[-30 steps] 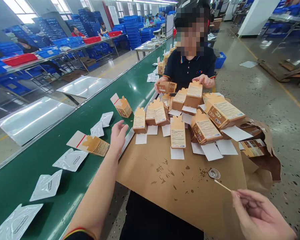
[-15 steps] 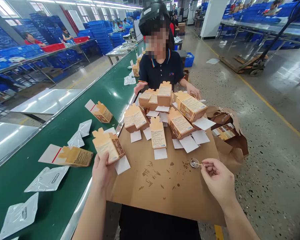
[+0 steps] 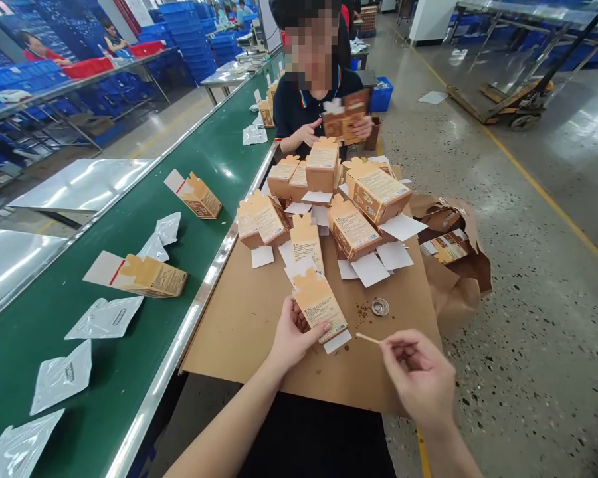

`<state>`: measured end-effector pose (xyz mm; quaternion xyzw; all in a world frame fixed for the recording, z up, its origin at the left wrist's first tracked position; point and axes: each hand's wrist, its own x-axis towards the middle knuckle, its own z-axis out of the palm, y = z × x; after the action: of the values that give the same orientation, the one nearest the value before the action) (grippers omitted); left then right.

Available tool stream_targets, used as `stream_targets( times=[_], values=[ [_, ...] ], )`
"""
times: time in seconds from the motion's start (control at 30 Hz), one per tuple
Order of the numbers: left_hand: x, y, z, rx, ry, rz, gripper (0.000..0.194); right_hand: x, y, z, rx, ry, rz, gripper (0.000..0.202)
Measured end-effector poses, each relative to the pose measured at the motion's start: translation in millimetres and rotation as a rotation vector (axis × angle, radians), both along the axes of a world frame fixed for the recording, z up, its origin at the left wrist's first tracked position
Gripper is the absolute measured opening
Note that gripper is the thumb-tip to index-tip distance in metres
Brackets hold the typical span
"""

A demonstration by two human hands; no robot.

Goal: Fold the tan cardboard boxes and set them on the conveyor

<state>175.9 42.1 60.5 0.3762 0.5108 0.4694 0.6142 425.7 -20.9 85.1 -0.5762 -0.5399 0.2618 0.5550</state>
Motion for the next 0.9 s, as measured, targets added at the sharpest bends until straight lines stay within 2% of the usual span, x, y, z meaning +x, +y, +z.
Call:
stream_targets(
  times=[0.07,0.17,0.33,0.5,0.63,0.77,0.9],
  values=[
    [-3.6,0.5,-1.7,0.015,0.028,0.008,0.088,-19.8,-6.8,-4.8,-0.014,0.021,0.072,0.012],
    [-6.0,-0.6,-2.0,0.039,0.054,0.005,0.089,-40.5,-4.4,-15.3,-0.034,0.025,0.101,0.012],
    [-2.1,-0.8,2.4,0.066,0.096,-0.005,0.087,-44.4,3.1,-24.9,-0.058,0.026,0.078,0.013],
    [-0.1,-13.9,2.4,0.124,0.231,-0.021,0.082,-22.8,-10.7,-10.6,-0.059,0.023,0.030,0.015],
    [0.7,-30.5,-10.0,0.168,0.415,-0.034,0.082,-3.9,-28.2,5.6,-0.039,0.008,0.006,0.014],
    [5.2,-39.9,-23.5,0.199,0.484,-0.037,0.076,-1.2,-36.6,14.6,-0.022,0.021,-0.012,0.014],
    [-0.6,-41.7,-27.1,0.232,0.538,-0.030,0.073,-3.3,-35.3,13.4,-0.028,0.050,-0.013,0.020]
  ],
)
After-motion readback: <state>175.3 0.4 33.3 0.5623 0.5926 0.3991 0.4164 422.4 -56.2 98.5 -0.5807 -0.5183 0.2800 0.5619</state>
